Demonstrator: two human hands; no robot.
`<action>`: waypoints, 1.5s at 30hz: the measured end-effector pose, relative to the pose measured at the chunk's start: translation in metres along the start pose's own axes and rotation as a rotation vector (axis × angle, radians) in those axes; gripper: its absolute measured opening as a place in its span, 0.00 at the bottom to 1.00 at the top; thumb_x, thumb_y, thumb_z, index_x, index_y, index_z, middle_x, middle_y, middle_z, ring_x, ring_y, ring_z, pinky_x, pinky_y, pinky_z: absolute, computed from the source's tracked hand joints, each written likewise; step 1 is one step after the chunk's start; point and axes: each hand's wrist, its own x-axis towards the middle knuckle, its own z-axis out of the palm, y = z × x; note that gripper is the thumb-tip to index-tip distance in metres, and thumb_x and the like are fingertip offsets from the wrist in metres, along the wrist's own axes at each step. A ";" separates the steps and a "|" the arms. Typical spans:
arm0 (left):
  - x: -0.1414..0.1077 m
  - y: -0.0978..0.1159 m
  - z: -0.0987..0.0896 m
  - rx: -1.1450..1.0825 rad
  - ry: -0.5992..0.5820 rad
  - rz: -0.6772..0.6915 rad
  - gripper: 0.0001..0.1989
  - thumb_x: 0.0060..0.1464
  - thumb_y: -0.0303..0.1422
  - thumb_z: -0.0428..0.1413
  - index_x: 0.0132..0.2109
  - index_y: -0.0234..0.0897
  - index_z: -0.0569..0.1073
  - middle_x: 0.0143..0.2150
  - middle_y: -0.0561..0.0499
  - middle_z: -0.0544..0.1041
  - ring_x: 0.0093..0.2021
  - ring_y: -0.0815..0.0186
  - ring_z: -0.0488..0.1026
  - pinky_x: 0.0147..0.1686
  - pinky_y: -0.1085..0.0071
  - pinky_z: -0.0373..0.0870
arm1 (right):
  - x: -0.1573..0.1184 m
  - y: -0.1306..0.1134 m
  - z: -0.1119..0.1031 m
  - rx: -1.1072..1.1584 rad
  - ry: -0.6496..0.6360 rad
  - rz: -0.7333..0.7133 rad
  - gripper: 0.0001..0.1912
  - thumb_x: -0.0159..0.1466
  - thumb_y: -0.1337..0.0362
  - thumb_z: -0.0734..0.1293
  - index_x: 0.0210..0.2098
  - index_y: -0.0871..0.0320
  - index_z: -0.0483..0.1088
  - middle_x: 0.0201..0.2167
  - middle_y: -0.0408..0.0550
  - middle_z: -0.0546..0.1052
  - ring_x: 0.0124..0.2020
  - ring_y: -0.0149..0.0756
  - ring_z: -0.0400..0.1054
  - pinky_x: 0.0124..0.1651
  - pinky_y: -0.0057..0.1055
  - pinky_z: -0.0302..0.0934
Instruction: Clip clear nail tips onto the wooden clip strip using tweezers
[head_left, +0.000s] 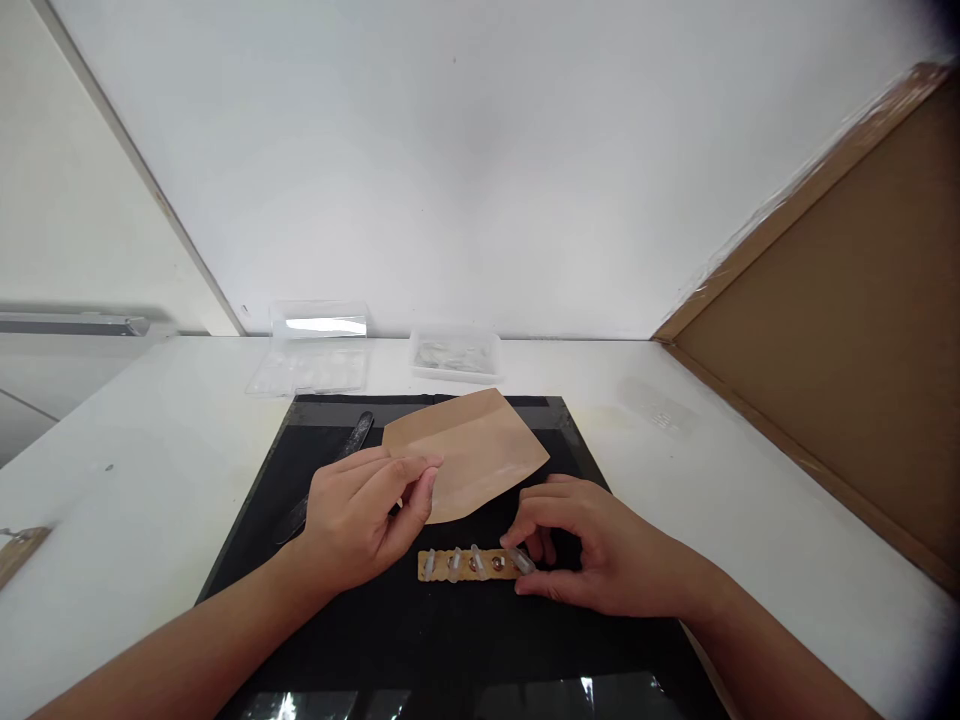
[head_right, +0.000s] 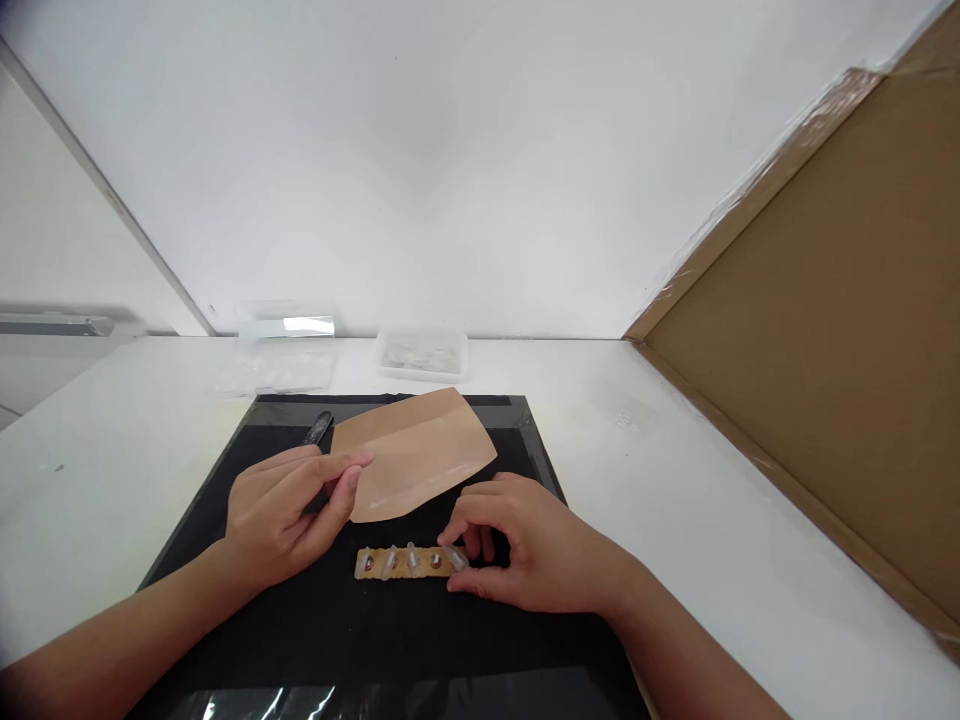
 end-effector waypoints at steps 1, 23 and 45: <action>0.001 0.000 0.000 0.002 0.007 -0.003 0.08 0.60 0.21 0.62 0.46 0.32 0.78 0.29 0.54 0.77 0.26 0.73 0.68 0.31 0.74 0.70 | 0.000 -0.001 0.000 -0.010 -0.003 0.015 0.12 0.63 0.56 0.77 0.43 0.51 0.76 0.32 0.38 0.78 0.34 0.30 0.72 0.44 0.32 0.63; 0.000 -0.002 0.000 0.006 -0.004 -0.039 0.07 0.59 0.22 0.60 0.43 0.36 0.76 0.25 0.56 0.73 0.25 0.71 0.67 0.28 0.73 0.66 | -0.002 -0.002 -0.004 0.077 -0.040 0.093 0.21 0.59 0.52 0.79 0.48 0.51 0.75 0.34 0.40 0.78 0.35 0.32 0.72 0.42 0.32 0.67; -0.003 -0.018 0.006 0.102 -0.018 -0.117 0.25 0.67 0.19 0.49 0.68 0.38 0.66 0.44 0.52 0.85 0.41 0.65 0.79 0.44 0.67 0.77 | 0.002 0.029 -0.013 0.134 0.489 0.108 0.13 0.71 0.54 0.69 0.34 0.53 0.76 0.33 0.44 0.80 0.37 0.38 0.74 0.43 0.34 0.67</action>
